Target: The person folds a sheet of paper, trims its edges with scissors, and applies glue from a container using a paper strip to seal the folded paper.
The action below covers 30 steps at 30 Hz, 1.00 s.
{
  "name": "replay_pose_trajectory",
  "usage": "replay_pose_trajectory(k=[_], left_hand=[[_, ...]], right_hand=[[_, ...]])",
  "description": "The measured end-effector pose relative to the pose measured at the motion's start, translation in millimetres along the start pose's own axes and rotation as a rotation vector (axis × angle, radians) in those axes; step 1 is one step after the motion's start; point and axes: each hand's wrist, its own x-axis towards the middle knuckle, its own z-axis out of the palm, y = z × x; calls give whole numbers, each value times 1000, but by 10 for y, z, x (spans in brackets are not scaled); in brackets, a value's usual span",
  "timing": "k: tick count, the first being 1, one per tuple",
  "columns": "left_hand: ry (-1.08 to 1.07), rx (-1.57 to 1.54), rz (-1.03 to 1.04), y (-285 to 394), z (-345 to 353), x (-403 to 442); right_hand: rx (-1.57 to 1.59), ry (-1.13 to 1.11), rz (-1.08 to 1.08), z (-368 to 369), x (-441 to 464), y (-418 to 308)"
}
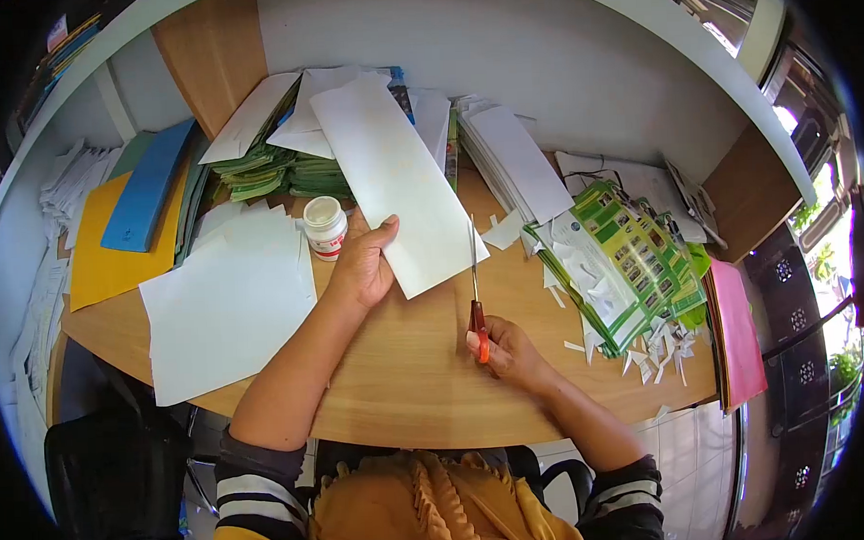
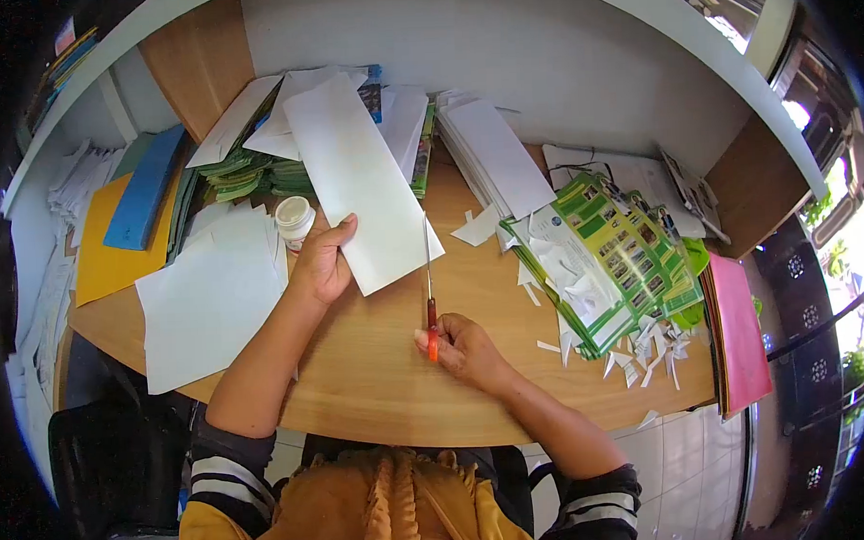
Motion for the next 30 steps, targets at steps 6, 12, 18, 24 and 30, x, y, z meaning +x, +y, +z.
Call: replay_pose_trajectory(k=[6,12,18,24,30], left_hand=[[14,-12,-1,26,46,-25],[-1,1,9,6,14,-8],[3,2,-8,-6,-7,1],[7,13,-2,-5,22,-17],[26,11,-4,-27,3,-10]], right_hand=[[10,-7,3,1,6,0],[-98,0,-79,-14,29,72],[-158,24,-104,0,8,21],[-176,34,-107,-3,6,16],[-146,43,-40,14,-21,-38]])
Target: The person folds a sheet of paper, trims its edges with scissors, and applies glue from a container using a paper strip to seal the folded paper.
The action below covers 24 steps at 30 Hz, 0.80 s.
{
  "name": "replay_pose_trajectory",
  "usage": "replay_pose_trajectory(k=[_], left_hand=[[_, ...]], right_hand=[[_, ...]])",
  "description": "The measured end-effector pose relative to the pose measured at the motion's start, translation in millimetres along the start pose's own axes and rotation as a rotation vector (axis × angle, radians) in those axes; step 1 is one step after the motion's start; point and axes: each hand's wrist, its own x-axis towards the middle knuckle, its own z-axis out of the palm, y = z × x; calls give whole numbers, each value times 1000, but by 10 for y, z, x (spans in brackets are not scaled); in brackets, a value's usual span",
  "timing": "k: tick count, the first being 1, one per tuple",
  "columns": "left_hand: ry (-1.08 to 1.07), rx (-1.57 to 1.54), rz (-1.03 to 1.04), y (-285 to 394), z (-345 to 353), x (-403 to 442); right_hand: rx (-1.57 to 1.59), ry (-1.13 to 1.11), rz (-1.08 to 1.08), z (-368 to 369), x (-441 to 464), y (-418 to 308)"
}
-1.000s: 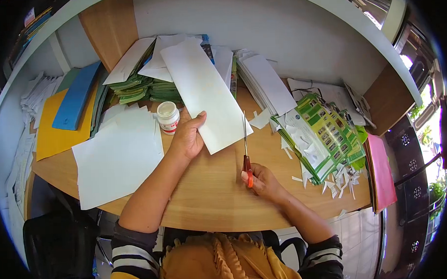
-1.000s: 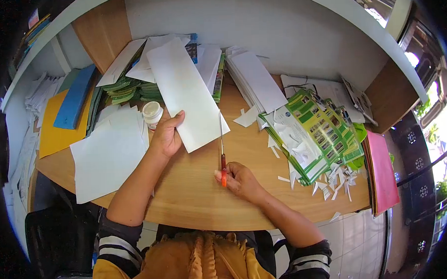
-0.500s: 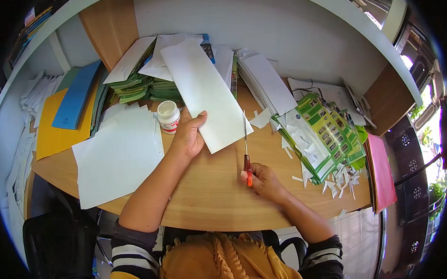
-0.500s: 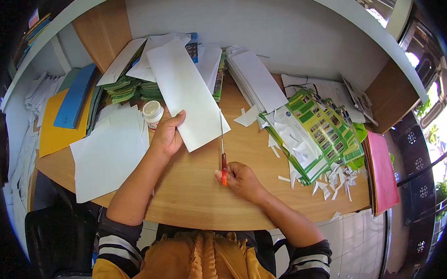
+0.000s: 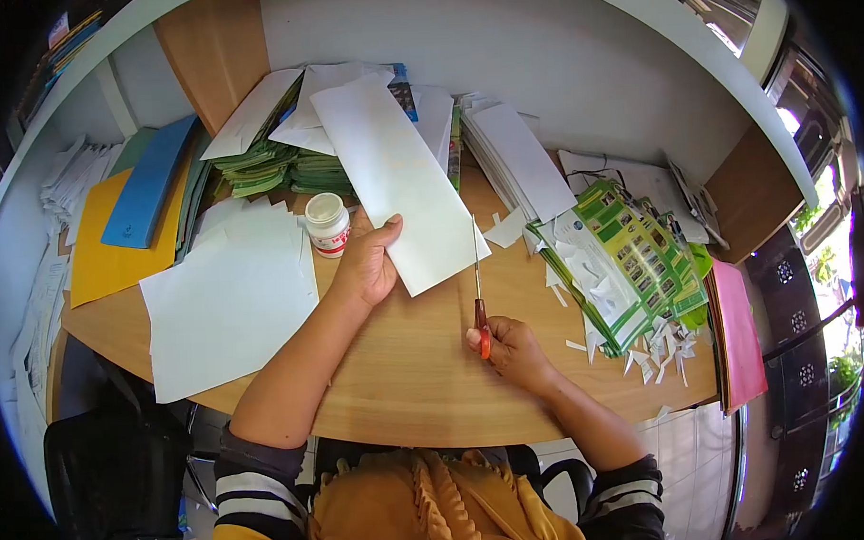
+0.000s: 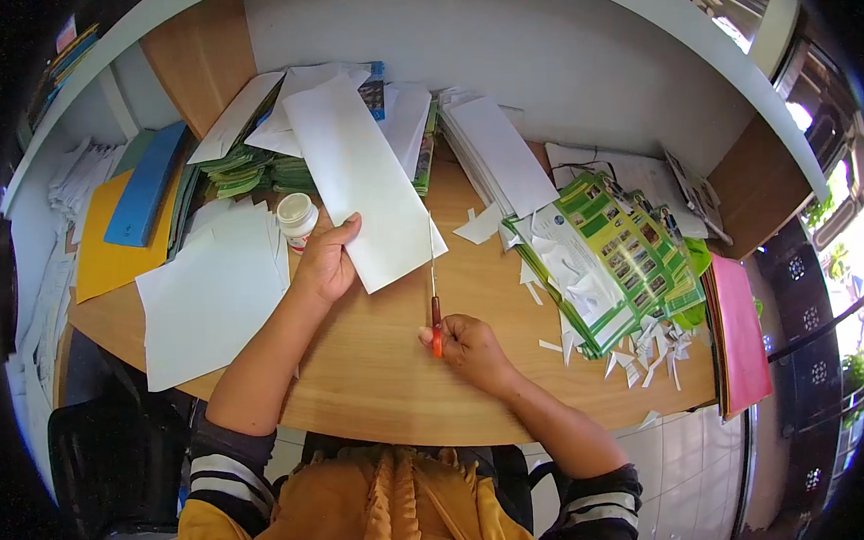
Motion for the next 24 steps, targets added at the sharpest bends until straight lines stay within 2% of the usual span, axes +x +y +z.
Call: replay_pose_trajectory(k=[4,9,13,18,24], left_hand=[[8,12,-7,-6,-21,10],[-36,60,17,38,-43,24],[-109,-28,-14,185,-124,105],[-99,-34,25,318,-121,125],[-120,-65,25,358,-100,108]], right_hand=[[13,7,72,2,-11,-59],[176,5,167,-94,2,-14],[256,-190,194,-325,-43,-120],[207,-420,160,-430,-44,-97],[120,-499,190,-332,56,-94]])
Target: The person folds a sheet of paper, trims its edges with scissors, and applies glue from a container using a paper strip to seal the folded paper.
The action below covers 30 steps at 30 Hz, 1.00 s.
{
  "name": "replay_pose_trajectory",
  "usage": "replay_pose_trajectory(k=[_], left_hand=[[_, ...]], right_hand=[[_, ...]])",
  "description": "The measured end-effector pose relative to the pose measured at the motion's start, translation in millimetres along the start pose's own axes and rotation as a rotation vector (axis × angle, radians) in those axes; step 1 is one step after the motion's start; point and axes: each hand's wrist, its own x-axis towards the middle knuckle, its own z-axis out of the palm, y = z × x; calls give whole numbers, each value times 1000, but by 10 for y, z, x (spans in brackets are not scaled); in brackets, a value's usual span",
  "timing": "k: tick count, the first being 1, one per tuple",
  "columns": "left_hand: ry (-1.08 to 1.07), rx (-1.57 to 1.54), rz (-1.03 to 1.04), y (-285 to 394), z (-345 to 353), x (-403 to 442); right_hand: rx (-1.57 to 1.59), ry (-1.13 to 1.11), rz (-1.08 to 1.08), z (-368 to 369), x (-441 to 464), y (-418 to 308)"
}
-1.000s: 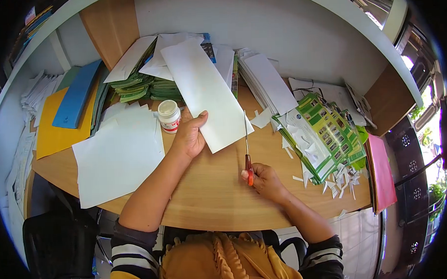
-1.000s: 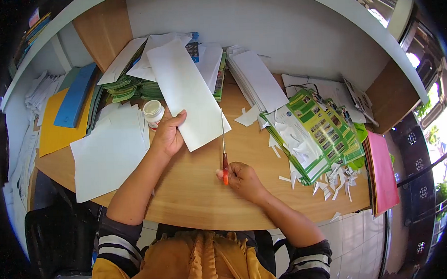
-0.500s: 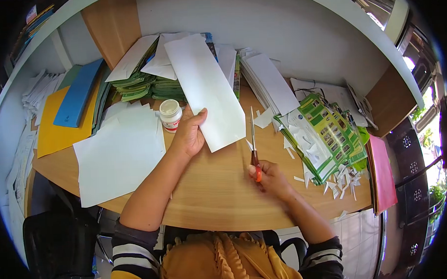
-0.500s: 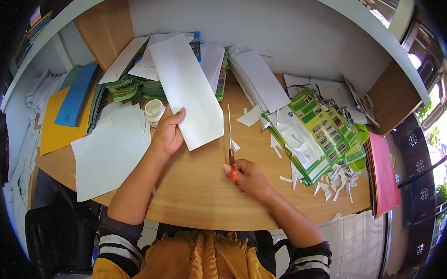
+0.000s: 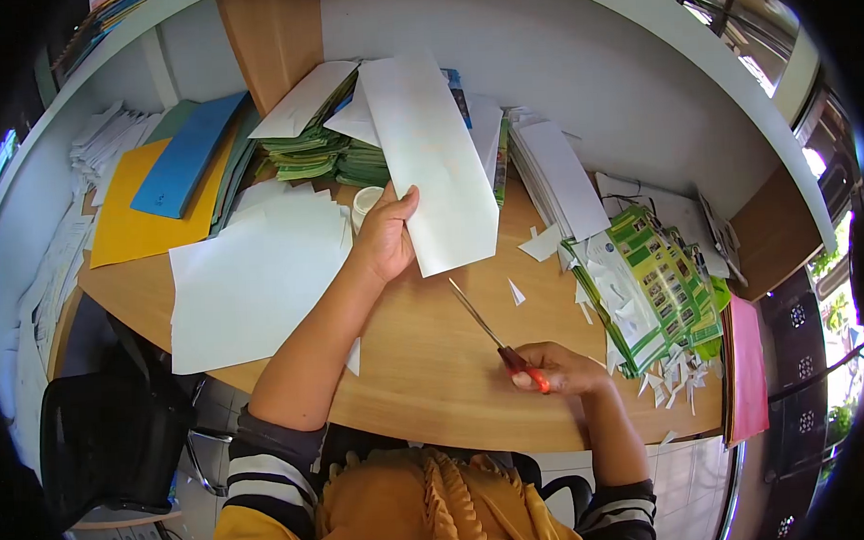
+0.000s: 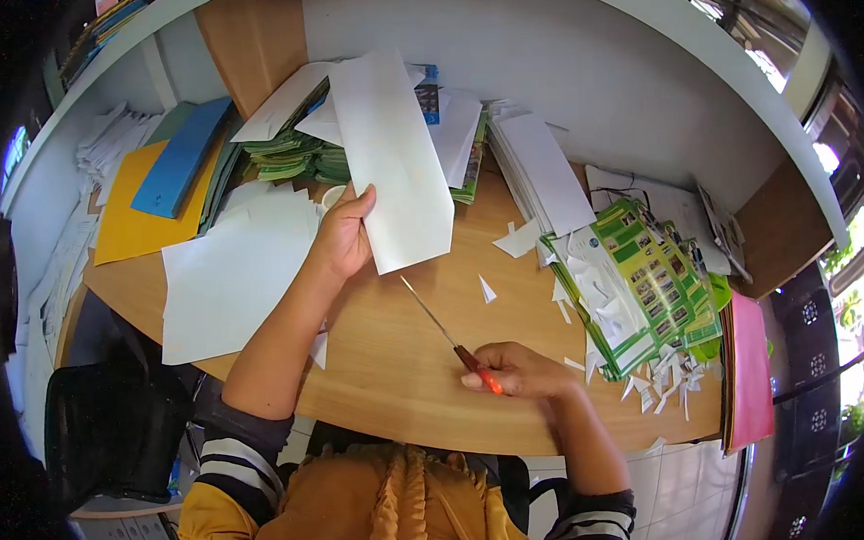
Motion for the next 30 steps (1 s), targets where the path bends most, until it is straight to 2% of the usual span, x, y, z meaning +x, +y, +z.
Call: replay_pose_trajectory(k=[5,9,30], left_hand=[[-22,19,-66,-182,12,-17],[-28,28,-65,-286,84,-67],[6,43,-102,-359,88,-85]], right_hand=[[-51,-23,51,48,22,9],[-22,49,73,117,32,-34],[-53,94,11,119,69,-13]])
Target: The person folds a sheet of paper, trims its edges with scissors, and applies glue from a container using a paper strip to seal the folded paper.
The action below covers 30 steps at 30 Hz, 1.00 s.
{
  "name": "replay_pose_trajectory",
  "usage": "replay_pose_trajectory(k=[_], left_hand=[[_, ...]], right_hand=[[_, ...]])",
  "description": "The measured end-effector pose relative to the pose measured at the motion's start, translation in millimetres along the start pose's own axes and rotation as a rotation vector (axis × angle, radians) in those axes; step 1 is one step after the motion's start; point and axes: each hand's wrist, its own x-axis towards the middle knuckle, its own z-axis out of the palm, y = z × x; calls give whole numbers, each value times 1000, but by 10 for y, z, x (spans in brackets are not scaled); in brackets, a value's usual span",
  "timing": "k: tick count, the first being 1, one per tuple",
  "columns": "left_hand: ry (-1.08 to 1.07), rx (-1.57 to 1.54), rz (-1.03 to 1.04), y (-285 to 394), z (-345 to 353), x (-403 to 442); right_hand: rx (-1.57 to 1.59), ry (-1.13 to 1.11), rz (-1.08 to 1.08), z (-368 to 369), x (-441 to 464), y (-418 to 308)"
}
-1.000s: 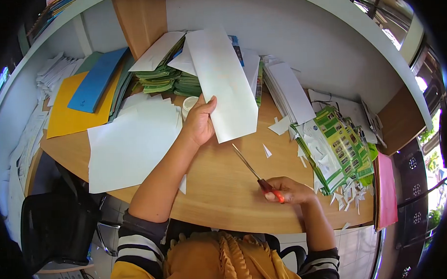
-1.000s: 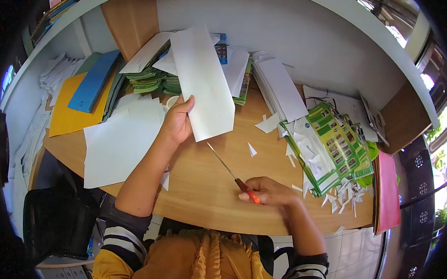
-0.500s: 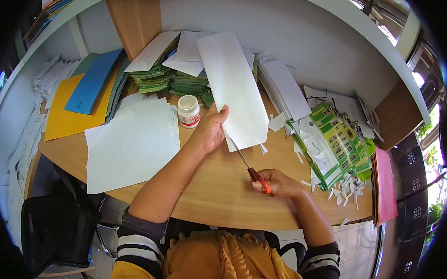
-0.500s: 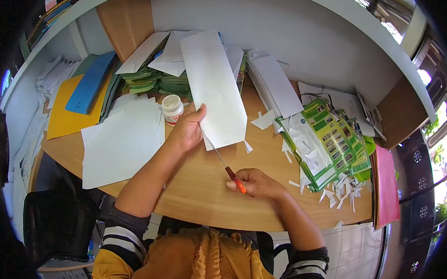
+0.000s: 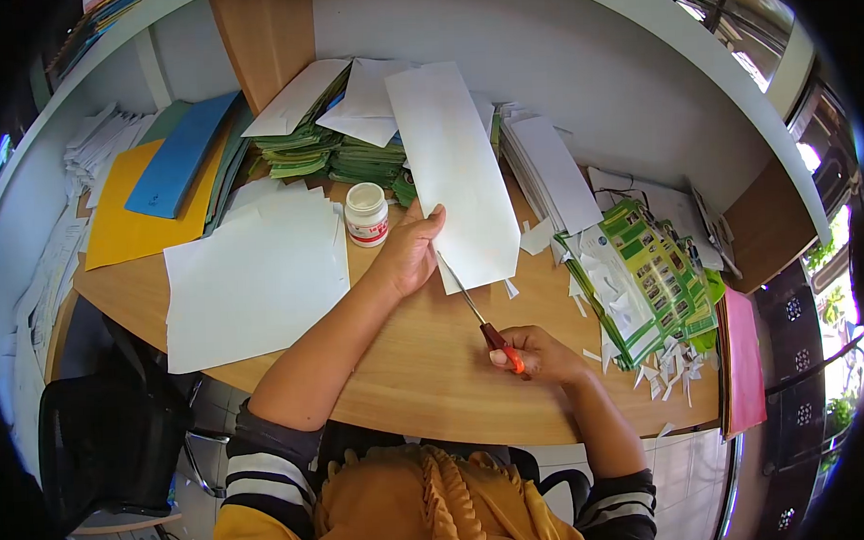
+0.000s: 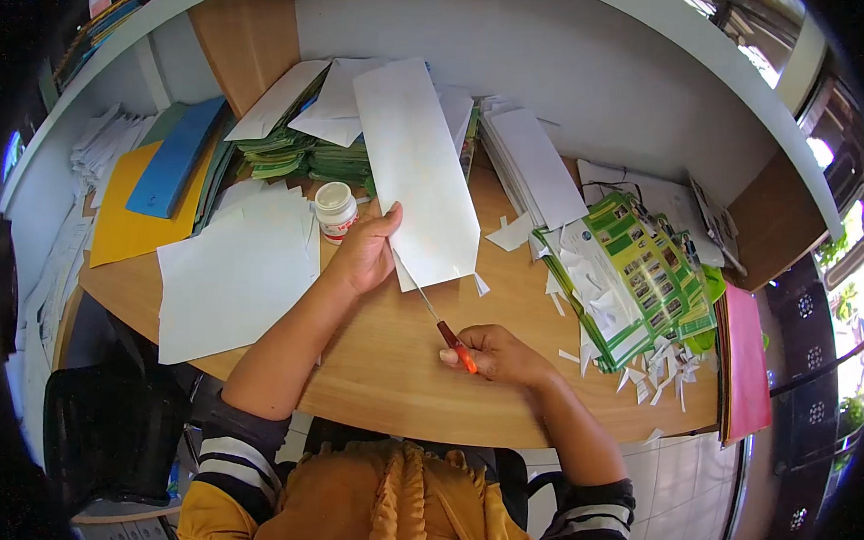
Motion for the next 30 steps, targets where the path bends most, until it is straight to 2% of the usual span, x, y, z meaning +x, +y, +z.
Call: replay_pose_trajectory(k=[30], left_hand=[[-21,25,-39,-43,18,-32]], right_hand=[[7,6,-12,-3,6,9]])
